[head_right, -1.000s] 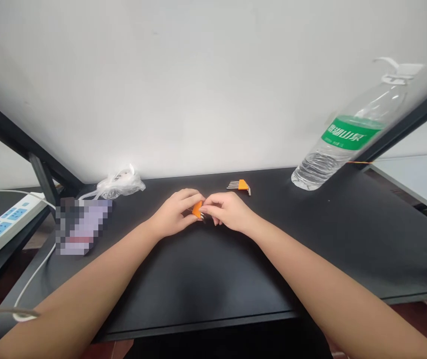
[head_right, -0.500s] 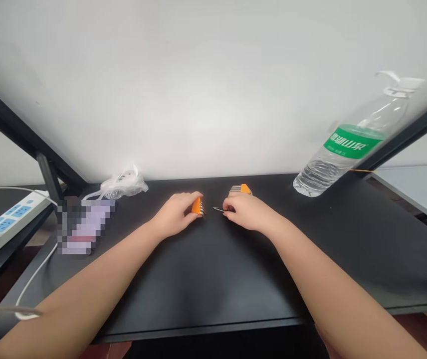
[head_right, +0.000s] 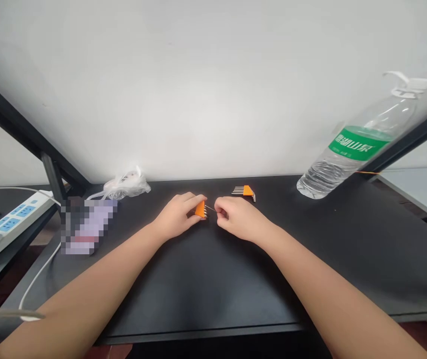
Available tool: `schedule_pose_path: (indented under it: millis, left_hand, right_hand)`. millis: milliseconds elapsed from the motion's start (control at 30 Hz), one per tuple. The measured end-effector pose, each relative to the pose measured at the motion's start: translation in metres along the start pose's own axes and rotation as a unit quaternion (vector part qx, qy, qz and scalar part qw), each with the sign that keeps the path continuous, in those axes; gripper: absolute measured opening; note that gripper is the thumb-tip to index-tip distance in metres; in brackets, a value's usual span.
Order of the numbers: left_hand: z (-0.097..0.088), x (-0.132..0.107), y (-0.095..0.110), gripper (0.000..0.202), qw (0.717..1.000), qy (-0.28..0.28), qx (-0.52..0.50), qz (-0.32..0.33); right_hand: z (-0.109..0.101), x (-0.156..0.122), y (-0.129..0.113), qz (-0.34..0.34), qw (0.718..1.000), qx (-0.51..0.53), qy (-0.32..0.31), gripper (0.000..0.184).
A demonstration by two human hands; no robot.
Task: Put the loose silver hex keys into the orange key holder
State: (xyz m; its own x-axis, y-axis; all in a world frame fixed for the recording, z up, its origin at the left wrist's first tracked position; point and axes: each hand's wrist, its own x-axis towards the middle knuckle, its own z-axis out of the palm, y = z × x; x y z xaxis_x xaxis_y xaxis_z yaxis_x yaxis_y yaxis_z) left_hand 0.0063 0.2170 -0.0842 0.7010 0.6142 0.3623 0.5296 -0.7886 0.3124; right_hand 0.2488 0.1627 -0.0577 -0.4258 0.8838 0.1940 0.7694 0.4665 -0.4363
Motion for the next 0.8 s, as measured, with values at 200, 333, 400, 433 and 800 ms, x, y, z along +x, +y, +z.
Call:
schedule_pose_path:
  millis: [200, 333, 400, 433, 800]
  left_hand:
    - [-0.0002, -0.0004, 0.0017, 0.051, 1.000, -0.010, -0.008, -0.004]
    - [0.0000, -0.0005, 0.0016, 0.050, 1.000, -0.005, -0.011, -0.008]
    - [0.0001, -0.0006, 0.0014, 0.049, 1.000, -0.003, -0.012, -0.008]
    - [0.0002, -0.0006, 0.0014, 0.049, 1.000, -0.003, -0.013, -0.008]
    - [0.0016, -0.0009, -0.0003, 0.050, 1.000, -0.009, -0.024, -0.006]
  right_hand:
    - [-0.0032, -0.0018, 0.0003, -0.015, 0.999, 0.024, 0.044, 0.010]
    - [-0.0048, -0.0023, 0.0021, -0.031, 0.999, 0.009, 0.042, 0.010]
    - [-0.0055, -0.0024, 0.0023, -0.043, 0.998, 0.003, 0.045, 0.011]
    - [-0.0058, -0.0025, 0.0022, -0.049, 0.998, -0.002, 0.047, 0.011]
    - [-0.0031, -0.0064, 0.0024, -0.080, 0.991, -0.090, 0.061, 0.021]
